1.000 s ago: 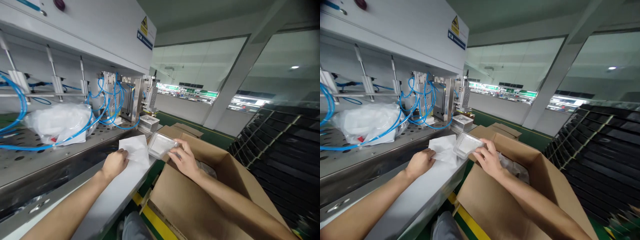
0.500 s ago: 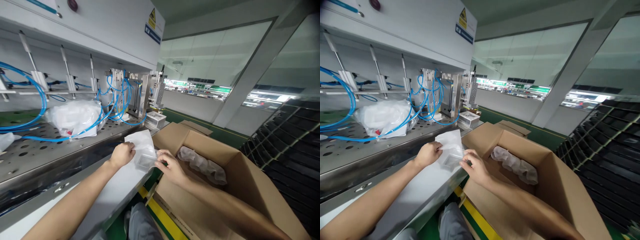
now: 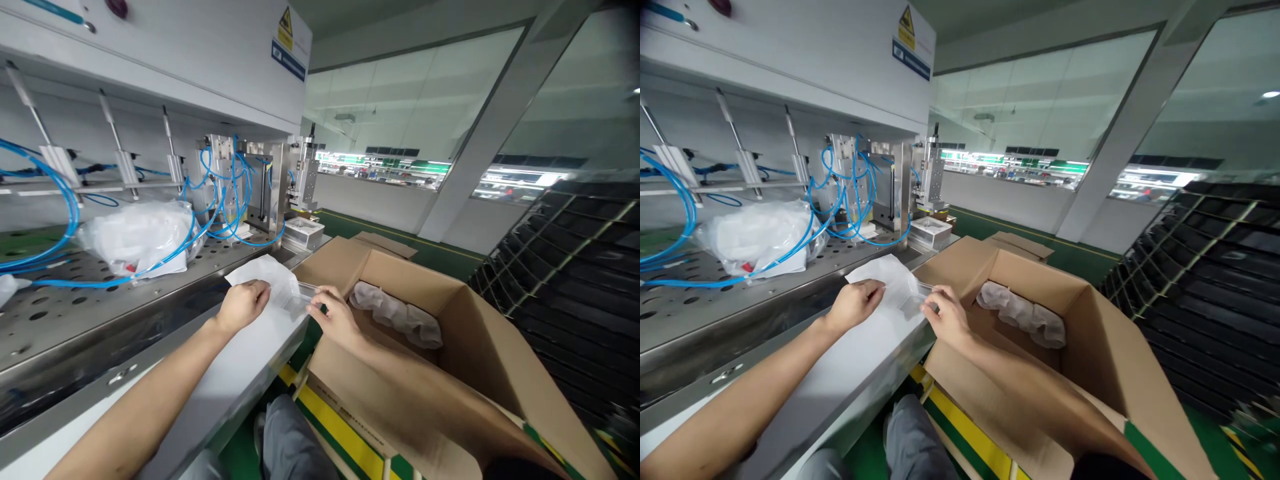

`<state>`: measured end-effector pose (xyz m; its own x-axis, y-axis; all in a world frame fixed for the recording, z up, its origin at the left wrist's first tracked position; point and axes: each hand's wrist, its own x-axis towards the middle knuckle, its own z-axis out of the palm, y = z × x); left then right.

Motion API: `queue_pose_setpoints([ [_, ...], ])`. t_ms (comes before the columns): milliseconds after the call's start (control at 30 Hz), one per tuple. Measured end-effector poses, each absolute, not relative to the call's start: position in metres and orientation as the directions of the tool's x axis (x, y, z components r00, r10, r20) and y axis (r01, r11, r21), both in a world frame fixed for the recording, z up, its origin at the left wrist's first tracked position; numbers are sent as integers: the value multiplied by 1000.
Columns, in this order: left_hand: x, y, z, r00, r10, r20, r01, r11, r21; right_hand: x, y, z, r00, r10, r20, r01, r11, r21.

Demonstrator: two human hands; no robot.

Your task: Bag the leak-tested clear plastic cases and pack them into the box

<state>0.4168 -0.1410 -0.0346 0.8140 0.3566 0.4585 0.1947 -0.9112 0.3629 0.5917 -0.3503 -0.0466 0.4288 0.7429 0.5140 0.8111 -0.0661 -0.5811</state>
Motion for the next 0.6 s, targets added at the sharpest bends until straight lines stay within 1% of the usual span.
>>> queue_pose_setpoints([
  [133, 417, -143, -34, 803, 388, 453, 236, -904, 356, 576, -350, -47, 313, 808, 499, 819, 36, -572],
  [200, 417, -143, -35, 815, 377, 441, 239, -910, 338, 573, -345, -49, 329, 800, 502, 813, 30, -581],
  [333, 415, -140, -37, 827, 364, 429, 243, -919, 311, 579, -330, -58, 526, 699, 485, 744, -102, -660],
  [433, 414, -139, -39, 828, 355, 434, 236, -923, 303, 580, -320, -70, 631, 600, 492, 689, -142, -711],
  [500, 414, -140, -39, 833, 327, 446, 219, -936, 276, 574, -315, -78, 648, 549, 528, 688, -125, -715],
  [600, 412, -143, -40, 852, 244, 462, 184, -968, 172, 562, -307, -88, 626, 521, 580, 715, -86, -694],
])
